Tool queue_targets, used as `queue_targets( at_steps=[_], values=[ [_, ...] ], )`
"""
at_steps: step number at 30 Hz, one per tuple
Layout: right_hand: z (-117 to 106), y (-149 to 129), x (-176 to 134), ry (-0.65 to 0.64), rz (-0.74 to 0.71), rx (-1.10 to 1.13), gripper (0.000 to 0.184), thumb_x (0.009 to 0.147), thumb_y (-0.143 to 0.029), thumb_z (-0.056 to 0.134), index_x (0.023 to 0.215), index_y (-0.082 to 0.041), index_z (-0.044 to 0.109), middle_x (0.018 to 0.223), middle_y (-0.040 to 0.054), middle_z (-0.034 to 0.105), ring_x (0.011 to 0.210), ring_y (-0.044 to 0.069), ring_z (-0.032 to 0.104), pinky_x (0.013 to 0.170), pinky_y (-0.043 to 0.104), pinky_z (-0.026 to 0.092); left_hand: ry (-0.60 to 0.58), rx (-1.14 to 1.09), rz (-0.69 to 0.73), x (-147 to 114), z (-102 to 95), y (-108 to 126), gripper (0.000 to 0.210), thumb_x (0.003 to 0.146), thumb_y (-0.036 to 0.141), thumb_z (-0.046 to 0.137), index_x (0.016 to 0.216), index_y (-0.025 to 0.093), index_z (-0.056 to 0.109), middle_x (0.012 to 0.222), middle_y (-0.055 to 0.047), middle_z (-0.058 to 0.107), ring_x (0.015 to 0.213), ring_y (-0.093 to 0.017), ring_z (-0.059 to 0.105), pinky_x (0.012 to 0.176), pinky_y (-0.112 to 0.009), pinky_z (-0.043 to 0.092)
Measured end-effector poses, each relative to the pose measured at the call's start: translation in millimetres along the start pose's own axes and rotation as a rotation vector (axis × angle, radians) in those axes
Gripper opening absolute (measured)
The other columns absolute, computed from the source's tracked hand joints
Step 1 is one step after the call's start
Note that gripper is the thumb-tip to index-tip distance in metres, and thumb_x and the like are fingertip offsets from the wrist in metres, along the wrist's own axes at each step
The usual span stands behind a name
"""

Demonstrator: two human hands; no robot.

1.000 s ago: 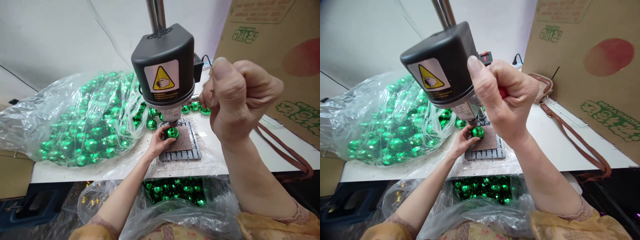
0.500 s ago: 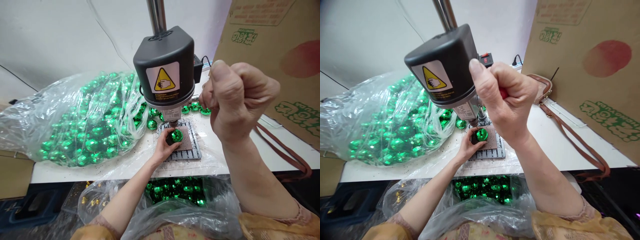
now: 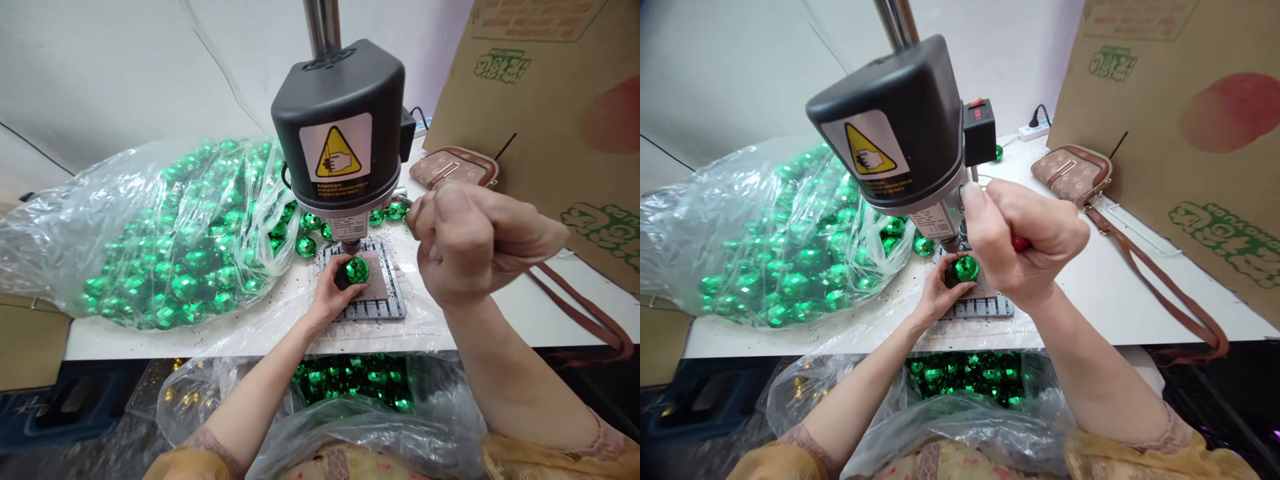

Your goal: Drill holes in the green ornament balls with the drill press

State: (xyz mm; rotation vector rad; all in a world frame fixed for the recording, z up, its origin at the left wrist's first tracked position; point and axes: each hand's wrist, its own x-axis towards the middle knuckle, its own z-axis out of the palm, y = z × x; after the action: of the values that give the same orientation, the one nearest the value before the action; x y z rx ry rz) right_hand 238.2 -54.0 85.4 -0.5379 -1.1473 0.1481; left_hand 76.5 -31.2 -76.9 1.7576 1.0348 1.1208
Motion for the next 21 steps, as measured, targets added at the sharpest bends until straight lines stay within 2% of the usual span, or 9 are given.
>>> queue_targets(
  at_steps=[4,9,15,21],
  values=[
    [-2,4,-2,-0.011,-0.008,-0.003,0.052,0.086,-0.020,0.058,0.052,-0.018,0.019,0.046,-0.0040,0.025,0.042,0.007,0.028,0.042,0.032,0.023,-0.001,-0.021,-0.001,0,0.0,0,0.056,0.076,0.036,0.084,0.123,0.020,0.057,0.127,-0.011,0.066,0.118,-0.027,0.064,0.102,-0.042,0.051],
    [1,16,-7,0.036,-0.175,0.075,0.050,0.082,-0.013,0.057,0.055,-0.018,0.015,0.049,-0.0049,0.019,0.042,0.006,0.021,0.042,0.031,0.019,0.004,-0.036,-0.008,0,0.6,1,0.056,0.076,0.038,0.084,0.121,0.020,0.057,0.126,-0.011,0.067,0.116,-0.026,0.064,0.101,-0.041,0.052],
    [-2,26,-13,0.018,-0.288,0.060,0.050,0.079,-0.007,0.056,0.058,-0.020,0.013,0.048,-0.0062,0.020,0.039,0.006,0.021,0.039,0.030,0.023,0.003,-0.055,-0.016,0,0.7,-1,0.056,0.075,0.036,0.085,0.120,0.020,0.057,0.124,-0.011,0.067,0.116,-0.026,0.064,0.101,-0.041,0.051],
    [-5,32,-16,-0.014,-0.329,0.123,0.050,0.076,-0.005,0.056,0.058,-0.020,0.013,0.048,-0.0060,0.024,0.039,0.006,0.021,0.040,0.030,0.019,0.006,-0.068,-0.012,-1,1.4,-3,0.054,0.075,0.035,0.086,0.118,0.020,0.057,0.117,-0.008,0.068,0.110,-0.025,0.065,0.098,-0.039,0.052]
  ],
)
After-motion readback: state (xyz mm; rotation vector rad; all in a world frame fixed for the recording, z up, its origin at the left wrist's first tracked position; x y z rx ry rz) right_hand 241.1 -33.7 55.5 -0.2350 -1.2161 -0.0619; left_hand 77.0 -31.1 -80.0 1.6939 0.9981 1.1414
